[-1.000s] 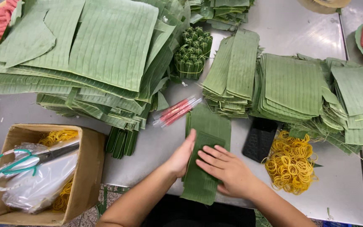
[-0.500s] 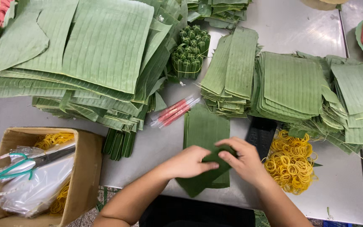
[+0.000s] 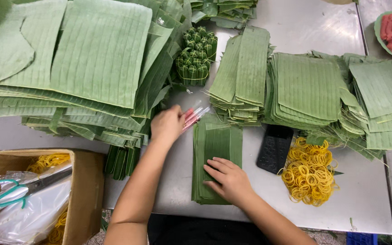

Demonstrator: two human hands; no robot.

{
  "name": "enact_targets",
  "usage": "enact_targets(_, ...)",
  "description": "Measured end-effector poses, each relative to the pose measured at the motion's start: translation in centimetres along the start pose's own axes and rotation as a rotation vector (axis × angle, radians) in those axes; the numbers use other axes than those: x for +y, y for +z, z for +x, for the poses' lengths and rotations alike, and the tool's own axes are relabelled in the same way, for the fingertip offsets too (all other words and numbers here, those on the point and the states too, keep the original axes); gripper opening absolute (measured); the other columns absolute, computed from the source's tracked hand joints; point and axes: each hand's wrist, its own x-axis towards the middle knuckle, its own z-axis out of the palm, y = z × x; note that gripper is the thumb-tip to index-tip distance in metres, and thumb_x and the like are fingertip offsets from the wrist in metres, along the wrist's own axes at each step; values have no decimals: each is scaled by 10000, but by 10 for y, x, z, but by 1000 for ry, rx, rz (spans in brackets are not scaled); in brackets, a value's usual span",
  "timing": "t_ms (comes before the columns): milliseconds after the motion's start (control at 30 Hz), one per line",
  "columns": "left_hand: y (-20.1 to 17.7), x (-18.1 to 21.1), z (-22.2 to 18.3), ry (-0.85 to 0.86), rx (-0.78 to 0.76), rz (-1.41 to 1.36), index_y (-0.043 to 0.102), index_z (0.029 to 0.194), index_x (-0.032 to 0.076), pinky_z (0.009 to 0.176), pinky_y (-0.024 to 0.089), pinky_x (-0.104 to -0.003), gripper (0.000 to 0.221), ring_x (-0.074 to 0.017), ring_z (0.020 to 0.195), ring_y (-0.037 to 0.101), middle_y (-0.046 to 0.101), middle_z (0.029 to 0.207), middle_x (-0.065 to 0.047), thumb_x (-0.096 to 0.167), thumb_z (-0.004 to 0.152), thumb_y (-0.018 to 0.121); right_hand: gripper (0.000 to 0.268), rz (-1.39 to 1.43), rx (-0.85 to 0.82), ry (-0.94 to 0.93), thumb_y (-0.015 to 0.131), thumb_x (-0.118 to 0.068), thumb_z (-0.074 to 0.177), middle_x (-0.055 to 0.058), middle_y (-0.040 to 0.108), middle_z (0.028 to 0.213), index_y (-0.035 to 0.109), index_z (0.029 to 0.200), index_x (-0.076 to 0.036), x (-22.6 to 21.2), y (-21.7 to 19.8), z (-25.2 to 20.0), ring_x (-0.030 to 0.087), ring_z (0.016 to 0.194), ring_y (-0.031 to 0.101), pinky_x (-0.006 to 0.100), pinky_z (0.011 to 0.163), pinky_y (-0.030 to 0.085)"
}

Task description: The person folds banana leaves into small square containers, places small sausages inside them, and secures the packages with rubber bands on a metal table.

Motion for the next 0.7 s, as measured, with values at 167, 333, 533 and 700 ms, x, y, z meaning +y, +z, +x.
enact_targets(167,-20,9,-36,91,-36,-767,607,856,65,577,478,-313,167,-141,660,574,755,880,8,156,947,713,484,398,8,321,764,-226,865,106,716,1281,665,1316,-79,20,0,-1,258,1199,668,370,1008,512)
enact_targets(333,17,37,-83,-49,-361,-1454,549,1128,158,633,537,-254,377,-89,747,652,649,897,36,101,833,776,430,1050,76,504,655,-172,997,111,727,1255,604,1392,-10,51,18,-18,167,1168,676,313,1028,521)
enact_targets(533,51,37,-110,-206,-484,-1511,578,1374,48,840,590,-286,502,-112,955,665,677,1028,-13,144,906,733,417,1063,19,595,639,-184,989,64,711,1089,609,1364,-6,44,17,-34,114,958,657,258,820,524)
enact_targets(700,58,6,-120,-292,-592,-1604,613,1304,-3,883,616,-326,400,-140,1001,696,708,1094,-68,144,947,715,406,1052,-130,664,498,-342,1051,-1,700,850,707,1228,-42,56,3,-47,76,737,607,215,599,448)
